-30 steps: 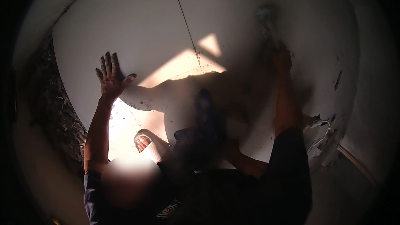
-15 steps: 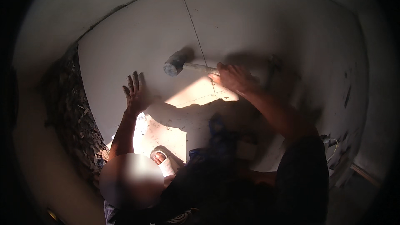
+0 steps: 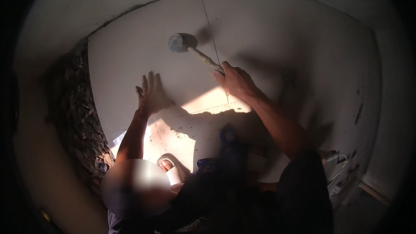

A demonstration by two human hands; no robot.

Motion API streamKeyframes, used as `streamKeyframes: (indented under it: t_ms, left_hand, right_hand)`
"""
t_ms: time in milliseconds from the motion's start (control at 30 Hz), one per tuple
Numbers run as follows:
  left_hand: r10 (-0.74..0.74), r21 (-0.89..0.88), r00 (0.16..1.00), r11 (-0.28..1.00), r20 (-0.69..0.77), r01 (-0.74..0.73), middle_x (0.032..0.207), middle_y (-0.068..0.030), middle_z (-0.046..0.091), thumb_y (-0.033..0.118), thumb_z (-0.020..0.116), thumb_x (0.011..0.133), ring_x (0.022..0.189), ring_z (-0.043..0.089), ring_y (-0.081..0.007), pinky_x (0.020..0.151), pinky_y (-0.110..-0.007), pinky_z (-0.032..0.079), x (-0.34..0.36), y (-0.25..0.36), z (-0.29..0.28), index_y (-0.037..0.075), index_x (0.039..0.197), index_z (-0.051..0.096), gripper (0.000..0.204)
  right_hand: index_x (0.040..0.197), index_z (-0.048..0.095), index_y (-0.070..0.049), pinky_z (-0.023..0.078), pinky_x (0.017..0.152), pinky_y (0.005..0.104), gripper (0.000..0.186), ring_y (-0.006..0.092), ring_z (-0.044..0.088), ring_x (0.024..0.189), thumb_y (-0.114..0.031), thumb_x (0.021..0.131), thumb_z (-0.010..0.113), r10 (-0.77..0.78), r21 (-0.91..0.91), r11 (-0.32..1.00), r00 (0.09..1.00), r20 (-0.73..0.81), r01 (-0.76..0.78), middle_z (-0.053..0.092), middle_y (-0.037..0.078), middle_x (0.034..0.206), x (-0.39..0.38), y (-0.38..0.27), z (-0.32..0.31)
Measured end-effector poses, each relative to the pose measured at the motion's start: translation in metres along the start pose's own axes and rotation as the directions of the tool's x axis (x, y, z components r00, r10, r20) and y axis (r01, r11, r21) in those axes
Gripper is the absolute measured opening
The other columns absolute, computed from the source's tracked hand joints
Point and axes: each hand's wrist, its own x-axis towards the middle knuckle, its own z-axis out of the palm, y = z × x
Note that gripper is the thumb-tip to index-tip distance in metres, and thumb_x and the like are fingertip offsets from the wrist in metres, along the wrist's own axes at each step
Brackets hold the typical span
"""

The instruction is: The person kneels on the floor and uses a rubber mallet to tap white tiles into place. They then stand, move buckets, and clear rubble from the floor by hand.

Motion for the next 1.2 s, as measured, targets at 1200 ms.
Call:
streamKeyframes:
  t_ms: [1200]
  left_hand:
    - [0.090,0.054,0.996,0.994,0.004,-0.090,0.158,-0.0197,0.005,0.056,0.083,0.056,0.144,0.004,-0.0437,0.107,-0.069,0.020,0.021,0.025,-0.031,0.007,0.152,0.010,0.130]
  right_hand:
    - [0.086,0.054,-0.001,0.049,0.062,0.0496,0.043,0.0419,0.063,0.067,-0.043,0.094,0.055,0.008,0.263,0.961,0.935,-0.355,0.092,0.062,0.021,0.068,0.028,0.004,0.083]
